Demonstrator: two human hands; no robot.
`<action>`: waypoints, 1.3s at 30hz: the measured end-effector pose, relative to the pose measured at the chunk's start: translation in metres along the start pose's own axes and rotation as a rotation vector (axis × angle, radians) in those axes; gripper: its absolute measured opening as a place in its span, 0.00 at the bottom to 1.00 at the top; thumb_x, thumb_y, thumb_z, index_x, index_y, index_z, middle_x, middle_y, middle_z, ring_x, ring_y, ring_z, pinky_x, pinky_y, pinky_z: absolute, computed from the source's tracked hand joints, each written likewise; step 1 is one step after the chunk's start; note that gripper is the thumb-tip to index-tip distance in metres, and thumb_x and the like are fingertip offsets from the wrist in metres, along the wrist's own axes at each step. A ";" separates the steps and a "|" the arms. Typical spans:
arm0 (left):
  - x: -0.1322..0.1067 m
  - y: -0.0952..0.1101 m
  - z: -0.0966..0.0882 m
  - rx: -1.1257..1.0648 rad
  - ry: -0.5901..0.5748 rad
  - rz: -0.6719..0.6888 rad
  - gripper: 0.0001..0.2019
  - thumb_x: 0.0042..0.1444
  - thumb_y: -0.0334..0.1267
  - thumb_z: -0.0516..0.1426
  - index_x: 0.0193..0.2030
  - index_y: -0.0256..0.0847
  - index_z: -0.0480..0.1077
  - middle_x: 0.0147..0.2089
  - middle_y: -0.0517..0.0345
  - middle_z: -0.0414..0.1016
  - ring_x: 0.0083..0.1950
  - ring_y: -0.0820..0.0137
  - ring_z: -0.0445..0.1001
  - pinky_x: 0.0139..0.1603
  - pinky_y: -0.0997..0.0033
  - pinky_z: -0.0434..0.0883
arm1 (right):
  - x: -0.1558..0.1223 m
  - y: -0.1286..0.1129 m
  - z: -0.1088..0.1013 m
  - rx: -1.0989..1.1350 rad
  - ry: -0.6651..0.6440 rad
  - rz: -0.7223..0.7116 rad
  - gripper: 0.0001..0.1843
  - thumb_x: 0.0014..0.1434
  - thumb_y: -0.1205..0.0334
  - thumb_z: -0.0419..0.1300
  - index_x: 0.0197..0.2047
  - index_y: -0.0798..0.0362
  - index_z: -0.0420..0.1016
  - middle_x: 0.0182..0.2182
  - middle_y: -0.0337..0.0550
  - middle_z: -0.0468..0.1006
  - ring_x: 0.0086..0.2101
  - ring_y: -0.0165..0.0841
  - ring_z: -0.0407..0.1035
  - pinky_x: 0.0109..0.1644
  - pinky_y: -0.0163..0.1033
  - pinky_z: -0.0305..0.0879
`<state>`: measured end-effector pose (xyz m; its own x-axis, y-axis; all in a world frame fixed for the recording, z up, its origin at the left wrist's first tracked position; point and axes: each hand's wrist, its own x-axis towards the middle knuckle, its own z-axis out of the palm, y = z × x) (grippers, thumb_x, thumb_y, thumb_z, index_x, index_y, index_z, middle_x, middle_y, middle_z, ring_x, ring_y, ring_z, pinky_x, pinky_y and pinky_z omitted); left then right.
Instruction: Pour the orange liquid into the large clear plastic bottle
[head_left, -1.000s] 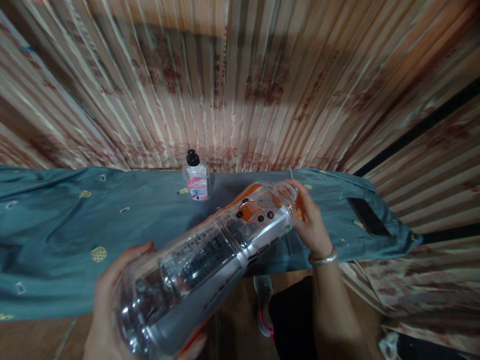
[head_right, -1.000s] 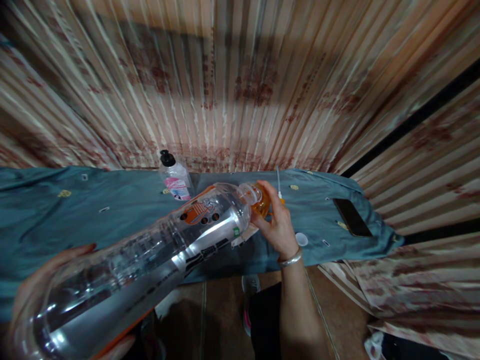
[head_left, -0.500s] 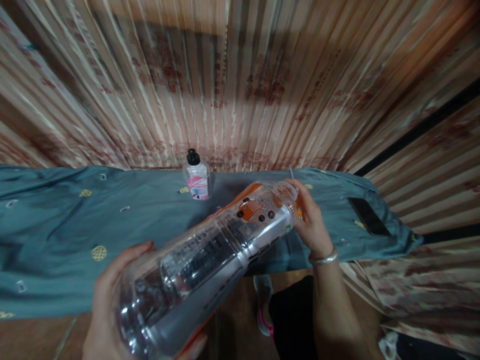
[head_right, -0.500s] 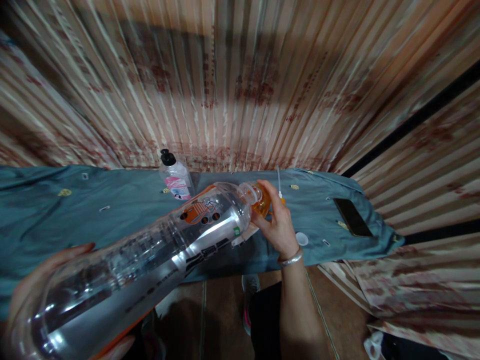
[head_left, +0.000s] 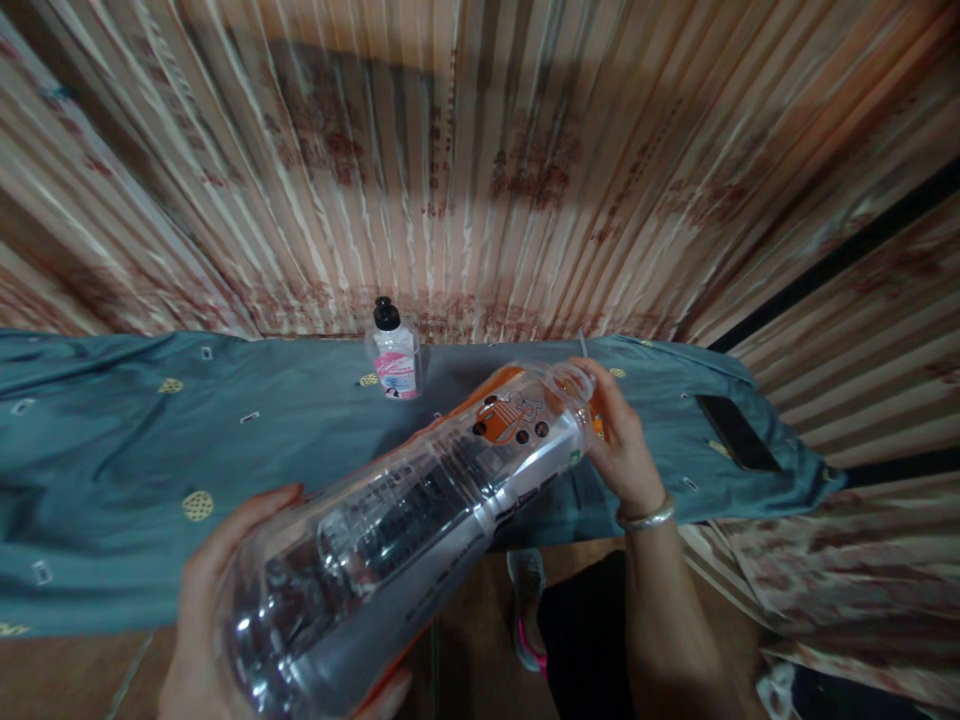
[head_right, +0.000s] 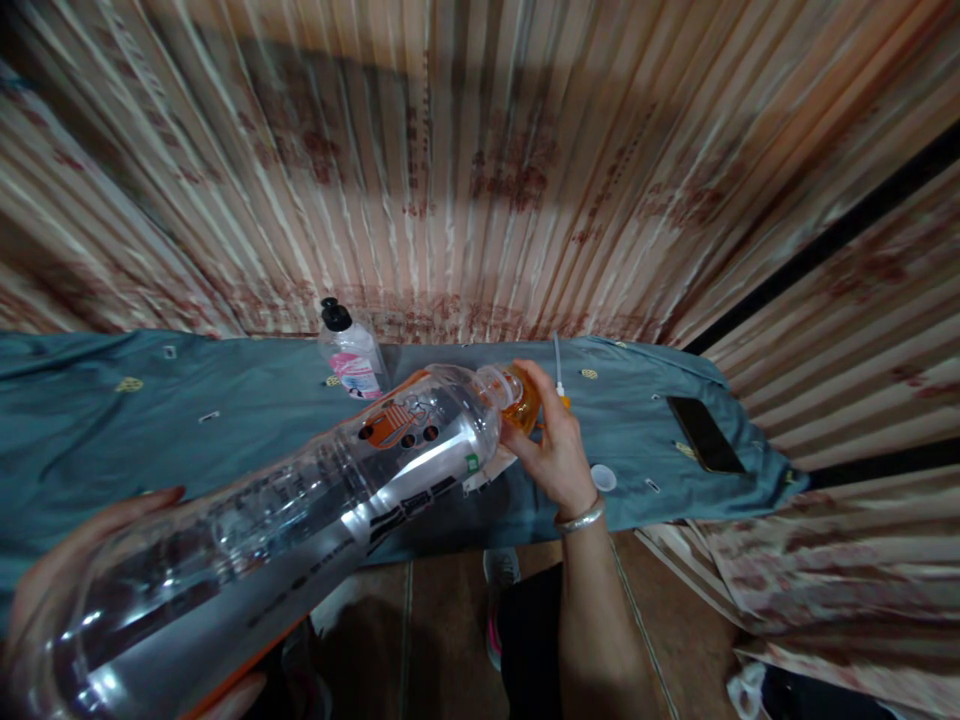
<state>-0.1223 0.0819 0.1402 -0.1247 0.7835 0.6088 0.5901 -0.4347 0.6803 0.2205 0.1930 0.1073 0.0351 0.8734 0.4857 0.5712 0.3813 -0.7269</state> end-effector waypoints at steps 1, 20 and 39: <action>0.000 0.000 0.000 0.029 -0.002 0.006 0.49 0.40 0.57 0.72 0.74 0.63 0.68 0.54 0.57 0.82 0.38 0.53 0.84 0.25 0.54 0.84 | 0.000 0.000 0.000 0.002 0.000 0.002 0.34 0.65 0.43 0.67 0.69 0.46 0.70 0.65 0.51 0.78 0.64 0.50 0.74 0.73 0.60 0.68; 0.004 -0.005 -0.008 0.122 -0.091 0.098 0.51 0.45 0.53 0.69 0.79 0.57 0.62 0.52 0.50 0.81 0.35 0.52 0.85 0.24 0.53 0.85 | 0.001 -0.003 0.001 -0.020 -0.004 -0.013 0.34 0.65 0.44 0.66 0.70 0.46 0.70 0.65 0.51 0.78 0.65 0.50 0.74 0.74 0.60 0.67; 0.004 -0.011 -0.011 0.144 -0.126 0.147 0.54 0.42 0.51 0.70 0.79 0.60 0.60 0.55 0.51 0.81 0.37 0.50 0.85 0.25 0.51 0.86 | 0.001 -0.004 0.001 -0.027 0.001 -0.014 0.33 0.66 0.44 0.65 0.70 0.46 0.70 0.65 0.51 0.78 0.65 0.49 0.74 0.74 0.59 0.66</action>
<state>-0.1382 0.0844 0.1395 0.0665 0.7697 0.6349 0.7031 -0.4877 0.5175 0.2175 0.1925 0.1108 0.0278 0.8677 0.4964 0.5932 0.3854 -0.7068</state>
